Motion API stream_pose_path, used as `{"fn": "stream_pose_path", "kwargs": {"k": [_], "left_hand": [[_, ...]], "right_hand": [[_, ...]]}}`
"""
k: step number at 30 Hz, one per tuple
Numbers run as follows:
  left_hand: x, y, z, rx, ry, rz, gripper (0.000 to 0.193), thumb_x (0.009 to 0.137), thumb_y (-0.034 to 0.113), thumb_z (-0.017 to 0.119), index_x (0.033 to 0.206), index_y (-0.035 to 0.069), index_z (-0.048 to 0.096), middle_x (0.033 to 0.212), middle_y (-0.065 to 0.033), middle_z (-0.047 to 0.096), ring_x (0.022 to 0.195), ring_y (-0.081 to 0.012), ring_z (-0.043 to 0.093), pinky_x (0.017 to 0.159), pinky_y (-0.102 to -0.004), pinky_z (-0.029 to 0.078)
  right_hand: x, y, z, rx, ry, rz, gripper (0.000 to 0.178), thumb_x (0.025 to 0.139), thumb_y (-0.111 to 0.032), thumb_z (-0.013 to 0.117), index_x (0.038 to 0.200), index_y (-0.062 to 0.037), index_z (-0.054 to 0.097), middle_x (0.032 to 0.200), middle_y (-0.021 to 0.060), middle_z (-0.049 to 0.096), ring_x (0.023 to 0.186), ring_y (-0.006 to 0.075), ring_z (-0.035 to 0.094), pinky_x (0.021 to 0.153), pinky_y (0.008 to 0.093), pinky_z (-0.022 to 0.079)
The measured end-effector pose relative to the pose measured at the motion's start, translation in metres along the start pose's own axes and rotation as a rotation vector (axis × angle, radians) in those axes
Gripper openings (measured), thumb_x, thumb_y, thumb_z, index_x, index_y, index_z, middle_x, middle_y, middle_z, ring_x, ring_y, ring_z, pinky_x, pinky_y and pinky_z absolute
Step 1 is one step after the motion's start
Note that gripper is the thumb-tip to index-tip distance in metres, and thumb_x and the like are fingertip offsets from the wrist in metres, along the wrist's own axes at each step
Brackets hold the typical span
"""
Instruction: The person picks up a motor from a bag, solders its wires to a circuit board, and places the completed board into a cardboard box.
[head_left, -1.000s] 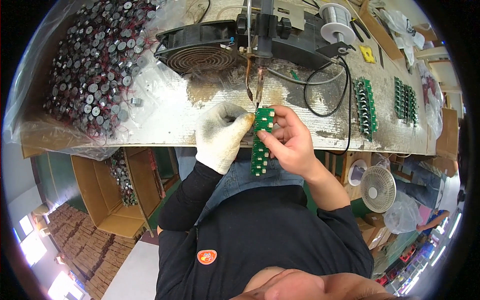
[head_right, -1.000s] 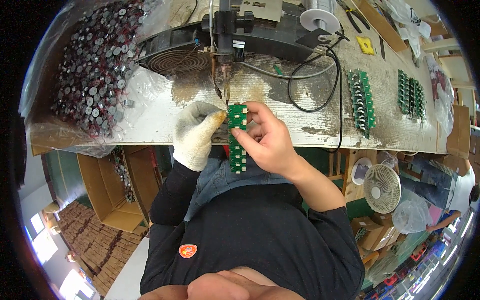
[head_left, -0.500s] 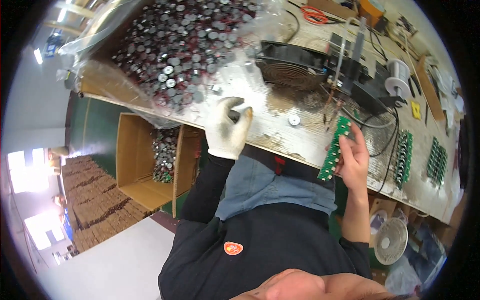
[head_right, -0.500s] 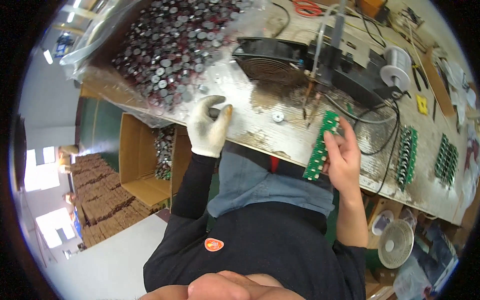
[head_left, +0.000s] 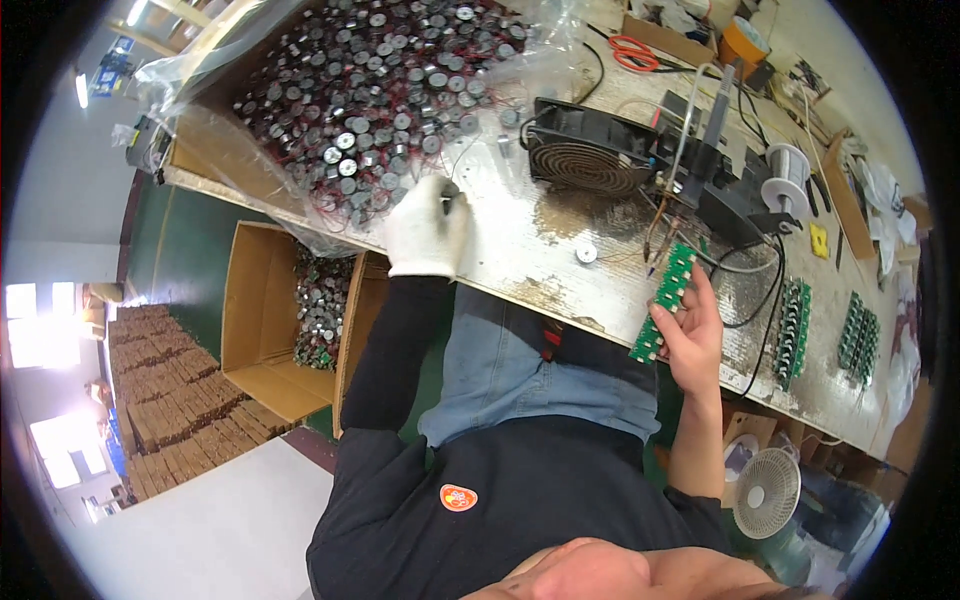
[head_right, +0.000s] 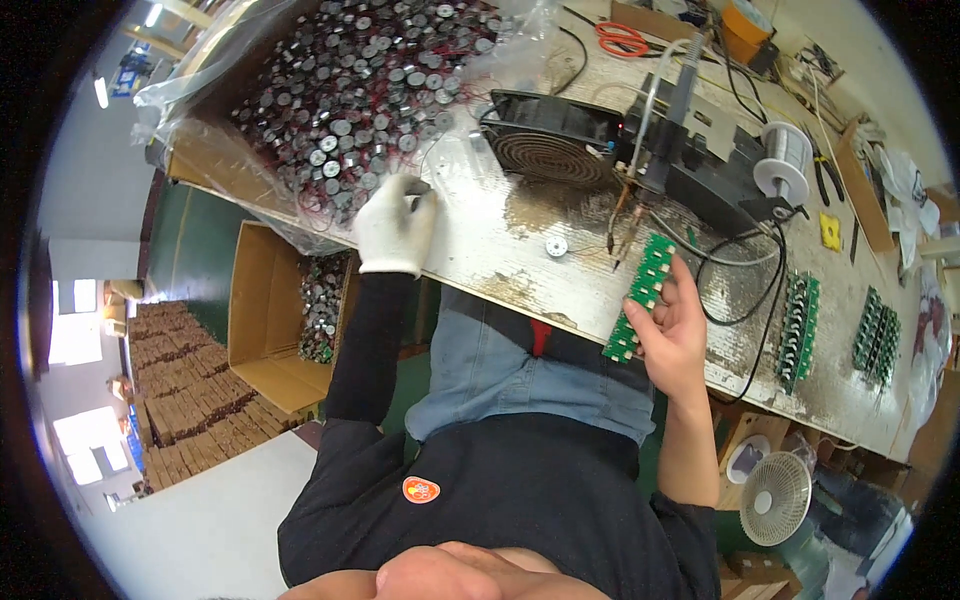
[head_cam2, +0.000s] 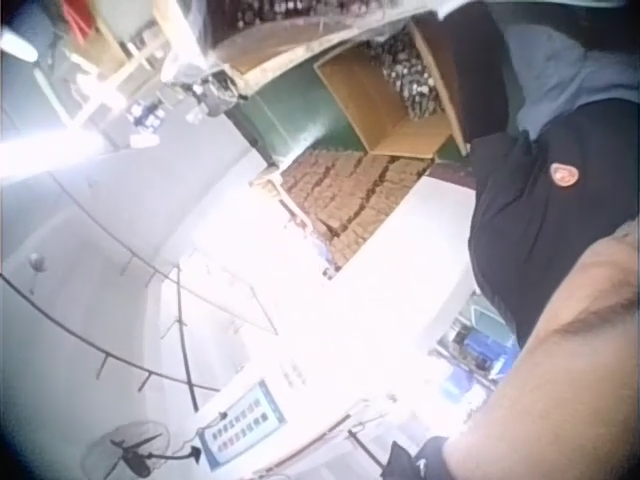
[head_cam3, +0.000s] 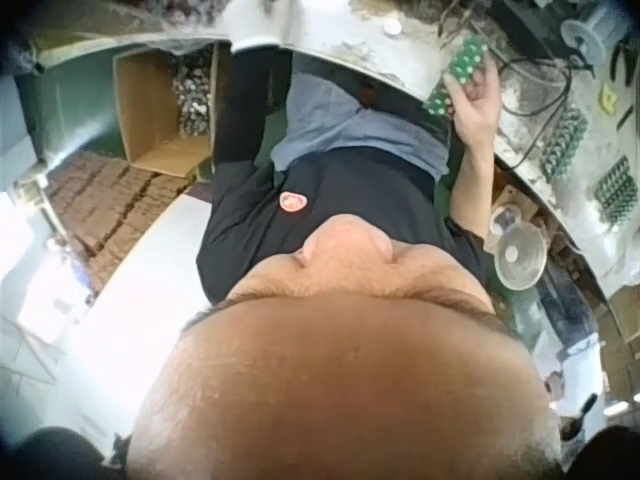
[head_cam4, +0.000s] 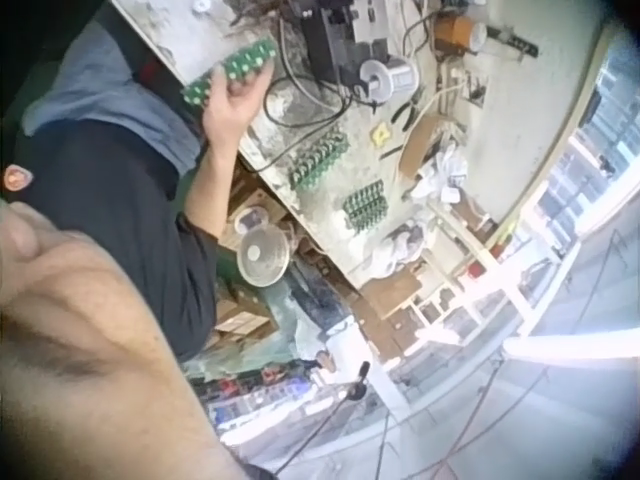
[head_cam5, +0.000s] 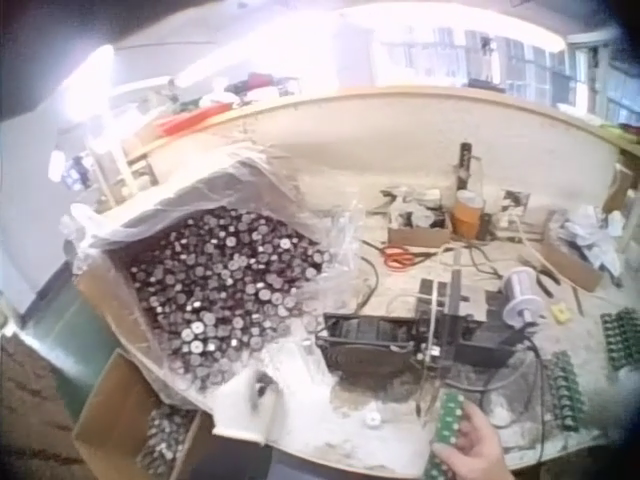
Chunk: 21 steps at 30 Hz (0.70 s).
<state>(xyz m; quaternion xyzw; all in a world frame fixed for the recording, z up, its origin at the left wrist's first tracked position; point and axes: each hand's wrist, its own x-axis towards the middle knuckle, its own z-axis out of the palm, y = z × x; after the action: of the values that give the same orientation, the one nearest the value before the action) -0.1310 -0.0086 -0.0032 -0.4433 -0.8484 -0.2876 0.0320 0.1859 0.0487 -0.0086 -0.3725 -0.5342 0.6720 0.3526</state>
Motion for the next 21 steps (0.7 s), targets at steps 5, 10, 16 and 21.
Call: {"fn": "stream_pose_path", "kwargs": {"k": [5,10,16,21], "left_hand": [[-0.006,0.003,-0.002,-0.630,0.074,-0.151,0.017,0.080,0.006,0.070,0.093,0.000,0.061,0.080,-0.0069,0.068,0.060,-0.0096,0.061,0.055,-0.0239,0.048],[-0.019,0.027,-0.004,-1.074,-0.069,-0.245,0.018,0.088,0.004,0.065,0.101,-0.006,0.058,0.091,-0.0146,0.067,0.075,-0.0170,0.066,0.062,-0.0261,0.056],[-0.046,0.039,0.013,-1.023,-0.237,-0.086,0.025,0.091,0.011,0.062,0.108,-0.006,0.062,0.089,-0.0126,0.069,0.071,-0.0134,0.064,0.064,-0.0241,0.053],[-0.064,0.063,0.014,-1.185,-0.498,-0.234,0.024,0.092,0.013,0.061,0.107,-0.005,0.061,0.092,-0.0100,0.066,0.077,-0.0128,0.064,0.067,-0.0240,0.052]], "right_hand": [[0.000,-0.001,-0.003,0.012,-0.019,-0.002,0.069,0.085,0.010,0.056,0.143,0.0058,0.018,0.124,0.0175,0.053,0.101,0.0173,0.059,0.081,0.0266,0.050],[-0.001,-0.003,-0.005,-0.023,-0.022,0.025,0.073,0.084,0.008,0.057,0.144,0.0049,0.016,0.121,0.0163,0.054,0.085,0.0109,0.058,0.063,0.0191,0.049],[-0.002,-0.007,-0.006,-0.019,-0.011,0.088,0.077,0.083,0.006,0.061,0.145,0.0039,0.015,0.117,0.0159,0.056,0.077,0.0090,0.058,0.053,0.0182,0.047],[-0.004,-0.005,-0.003,-0.024,0.019,0.066,0.078,0.082,0.005,0.064,0.144,0.0036,0.017,0.115,0.0157,0.057,0.072,0.0078,0.057,0.053,0.0195,0.046]]}}
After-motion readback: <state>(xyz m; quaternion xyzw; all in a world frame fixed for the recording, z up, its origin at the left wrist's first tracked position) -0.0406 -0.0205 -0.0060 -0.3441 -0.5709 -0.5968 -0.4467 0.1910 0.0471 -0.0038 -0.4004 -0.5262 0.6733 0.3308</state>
